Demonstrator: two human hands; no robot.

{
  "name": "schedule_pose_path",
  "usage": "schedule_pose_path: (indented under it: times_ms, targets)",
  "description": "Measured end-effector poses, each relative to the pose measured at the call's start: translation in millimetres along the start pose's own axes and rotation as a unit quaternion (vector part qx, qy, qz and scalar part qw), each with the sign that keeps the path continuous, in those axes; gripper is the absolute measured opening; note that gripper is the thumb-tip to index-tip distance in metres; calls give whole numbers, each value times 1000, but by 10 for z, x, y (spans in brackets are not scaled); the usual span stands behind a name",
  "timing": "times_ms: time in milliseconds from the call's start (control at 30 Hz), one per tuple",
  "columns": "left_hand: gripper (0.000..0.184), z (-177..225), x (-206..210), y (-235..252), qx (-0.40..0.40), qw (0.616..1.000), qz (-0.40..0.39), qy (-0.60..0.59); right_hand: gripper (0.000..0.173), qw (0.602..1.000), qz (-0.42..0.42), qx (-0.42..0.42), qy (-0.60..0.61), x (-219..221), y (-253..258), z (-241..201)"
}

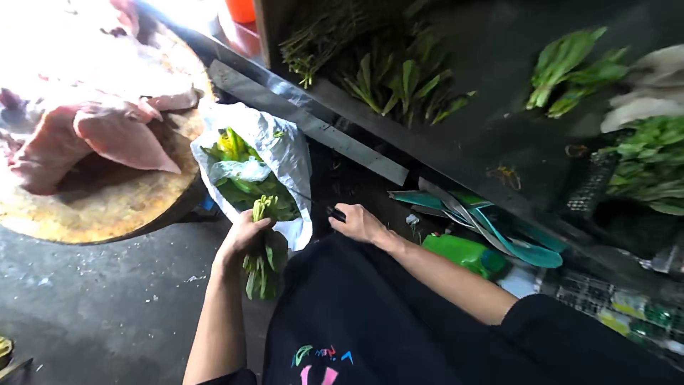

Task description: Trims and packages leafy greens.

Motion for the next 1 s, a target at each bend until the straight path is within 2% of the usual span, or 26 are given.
schedule_pose_path:
  times_ms: [100,167,200,233,267,300,333,400,533,633,733,833,867,933,1000]
  targets:
    - [13,240,297,-84,3,991,-92,-95,39,987,96,-129,-2,-258,-143,-423]
    - [10,397,401,-165,12,988,-97,-117,34,954,181,-239,7,-424,-274,-718]
    - [10,463,425,-222,16,987,-86,-131,33,940,198,-278,12,-468,-294,-823]
    - [11,517,452,-280,23,985,-81,-153,33,937,190,-294,12,-476,-257,-875]
    - [11,555,479,-337,26,981,-76,-178,33,949,149,-278,9,-445,-136,-846]
    - [11,571,515,-390,28,975,-77,-205,34,970,81,-228,5,-378,53,-722]
    - [11,567,542,-459,34,969,-75,-232,34,986,13,-166,-6,-299,242,-520]
    - [9,529,579,-644,61,957,-56,-276,37,992,-57,-105,-42,-218,472,-89]
    - [11,273,701,-1194,90,954,75,-276,38,989,-79,-120,-42,-297,301,477]
    - [22,144,1128,-1168,49,950,211,-227,46,991,-34,-131,21,-627,-91,1156]
    - [29,-89,1456,-889,-23,957,284,-58,52,988,75,-97,95,-1216,-648,1973]
    - [38,-160,1827,-474,-79,959,256,94,49,960,250,25,127,-1880,-1339,2976]
    - [40,-137,1931,-332,-90,956,238,146,48,949,282,83,116,-2009,-1543,3302]
    - [43,102,2146,-29,-82,948,196,236,50,937,273,192,105,-2112,-1781,3839]
    - [45,583,2448,202,-52,938,168,298,50,927,271,240,101,-2127,-1801,4194]
Point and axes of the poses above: each hand's wrist, its own y-axis towards the middle knuckle, its own x-axis out of the palm, z = x × y, the point moved 10 cm from there along y, towards the middle knuckle, and after that the axes turned 6 degrees about -y, right-handed, at the moved point
